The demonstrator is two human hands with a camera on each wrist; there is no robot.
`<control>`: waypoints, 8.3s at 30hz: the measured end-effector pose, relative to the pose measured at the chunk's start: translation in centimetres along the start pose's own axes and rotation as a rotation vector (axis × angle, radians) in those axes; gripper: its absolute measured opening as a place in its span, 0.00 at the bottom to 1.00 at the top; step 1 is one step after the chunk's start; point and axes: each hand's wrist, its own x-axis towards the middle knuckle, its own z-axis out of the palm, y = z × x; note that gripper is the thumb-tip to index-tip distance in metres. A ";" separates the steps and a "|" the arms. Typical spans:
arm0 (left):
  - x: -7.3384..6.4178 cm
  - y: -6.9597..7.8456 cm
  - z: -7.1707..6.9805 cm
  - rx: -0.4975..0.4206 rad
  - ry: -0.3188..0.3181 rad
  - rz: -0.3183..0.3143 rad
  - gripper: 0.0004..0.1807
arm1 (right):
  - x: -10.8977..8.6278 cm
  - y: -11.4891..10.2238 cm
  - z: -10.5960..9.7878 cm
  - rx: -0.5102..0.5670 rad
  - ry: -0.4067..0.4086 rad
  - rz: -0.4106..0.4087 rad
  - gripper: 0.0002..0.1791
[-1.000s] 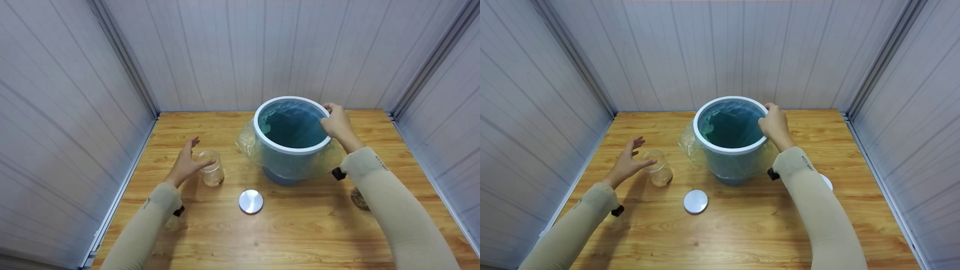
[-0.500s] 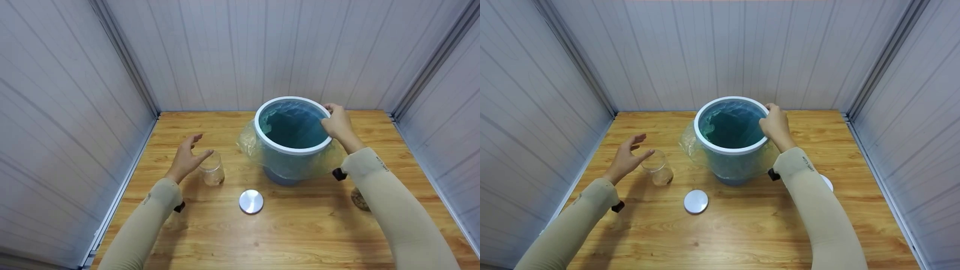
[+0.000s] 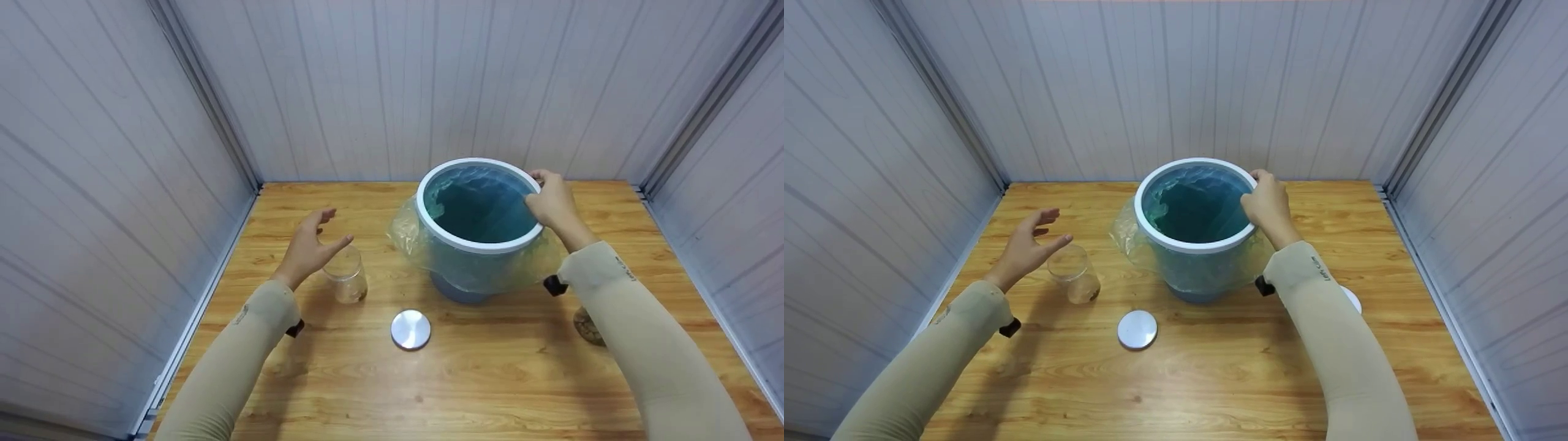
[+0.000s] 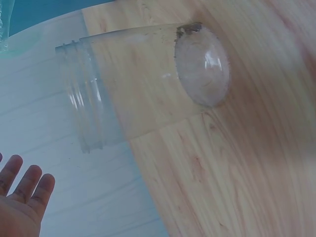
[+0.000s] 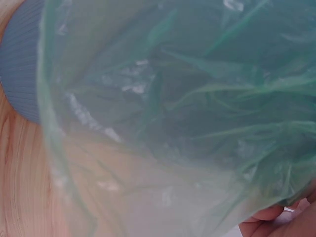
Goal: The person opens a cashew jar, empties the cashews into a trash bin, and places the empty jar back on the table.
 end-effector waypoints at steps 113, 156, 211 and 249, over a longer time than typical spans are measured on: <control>-2.4 4.9 6.5 -0.084 -0.110 0.201 0.29 | -4.4 9.7 -5.1 -0.526 -0.262 -0.046 0.49; -3.9 3.4 10.1 -0.116 -0.247 0.210 0.27 | -7.3 13.8 -5.8 -0.563 -0.734 0.067 0.56; -4.9 6.3 13.6 -0.164 -0.375 0.249 0.26 | -7.1 12.2 -4.9 -0.358 -0.289 -0.186 0.49; -4.4 11.2 14.3 -0.198 -0.378 0.407 0.28 | -9.2 7.8 -6.6 -0.035 -0.131 -0.445 0.48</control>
